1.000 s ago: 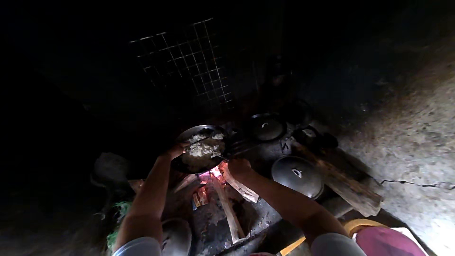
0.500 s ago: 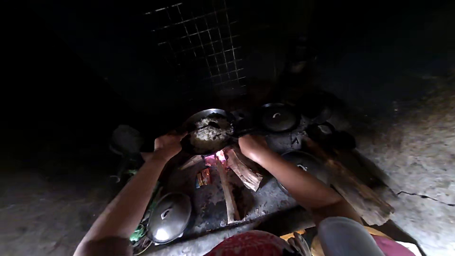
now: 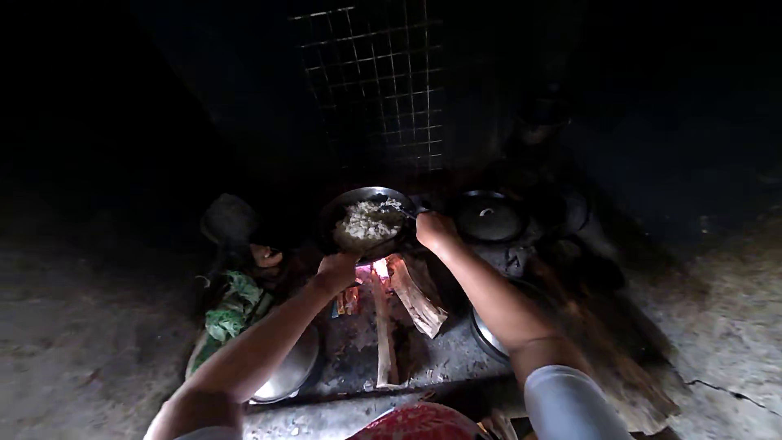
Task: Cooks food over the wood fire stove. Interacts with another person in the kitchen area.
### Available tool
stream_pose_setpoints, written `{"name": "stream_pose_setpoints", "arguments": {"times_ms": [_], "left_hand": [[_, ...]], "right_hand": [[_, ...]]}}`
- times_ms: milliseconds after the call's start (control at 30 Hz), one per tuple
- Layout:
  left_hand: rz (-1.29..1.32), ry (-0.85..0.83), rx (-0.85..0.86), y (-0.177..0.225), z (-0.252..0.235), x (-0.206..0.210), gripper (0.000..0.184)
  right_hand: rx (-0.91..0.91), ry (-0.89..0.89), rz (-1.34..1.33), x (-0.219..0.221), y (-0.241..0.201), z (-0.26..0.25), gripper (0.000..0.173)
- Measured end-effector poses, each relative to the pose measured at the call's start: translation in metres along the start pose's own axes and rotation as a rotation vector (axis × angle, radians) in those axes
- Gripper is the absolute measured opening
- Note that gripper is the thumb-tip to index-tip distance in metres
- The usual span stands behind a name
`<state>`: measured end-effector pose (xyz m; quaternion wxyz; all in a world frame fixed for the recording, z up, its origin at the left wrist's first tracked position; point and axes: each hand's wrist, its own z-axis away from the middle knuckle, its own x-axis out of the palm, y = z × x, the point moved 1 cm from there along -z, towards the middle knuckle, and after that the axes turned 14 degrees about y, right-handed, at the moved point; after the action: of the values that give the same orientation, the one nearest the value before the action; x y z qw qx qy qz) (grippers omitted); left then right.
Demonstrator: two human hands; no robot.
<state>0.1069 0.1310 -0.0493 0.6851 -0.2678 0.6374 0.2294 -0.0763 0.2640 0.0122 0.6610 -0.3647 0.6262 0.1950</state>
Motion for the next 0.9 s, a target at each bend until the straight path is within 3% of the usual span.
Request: {"name": "stream_pose_setpoints", "arguments": {"times_ms": [100, 267, 400, 567, 767, 900], "left_hand": [[-0.183, 0.006, 0.069, 0.008, 0.012, -0.003, 0.043], [-0.189, -0.070, 0.054, 0.025, -0.019, 0.009, 0.036], [-0.095, -0.021, -0.064, 0.033, -0.047, 0.010, 0.057], [-0.005, 0.062, -0.172, 0.005, -0.048, 0.022, 0.042], [0.145, 0.066, -0.363, -0.017, -0.011, 0.022, 0.037], [0.482, 0.181, -0.437, -0.053, 0.013, 0.040, 0.038]], "right_hand": [[0.000, -0.004, -0.012, 0.007, -0.002, -0.012, 0.023], [0.000, 0.030, -0.062, 0.016, -0.001, -0.024, 0.033], [0.061, 0.051, -0.109, 0.028, 0.005, -0.014, 0.034], [0.102, 0.067, -0.168, 0.043, 0.012, 0.004, 0.040], [0.100, 0.114, -0.226, 0.040, 0.016, 0.019, 0.043], [0.113, 0.136, -0.285, 0.048, 0.018, 0.028, 0.043]]}}
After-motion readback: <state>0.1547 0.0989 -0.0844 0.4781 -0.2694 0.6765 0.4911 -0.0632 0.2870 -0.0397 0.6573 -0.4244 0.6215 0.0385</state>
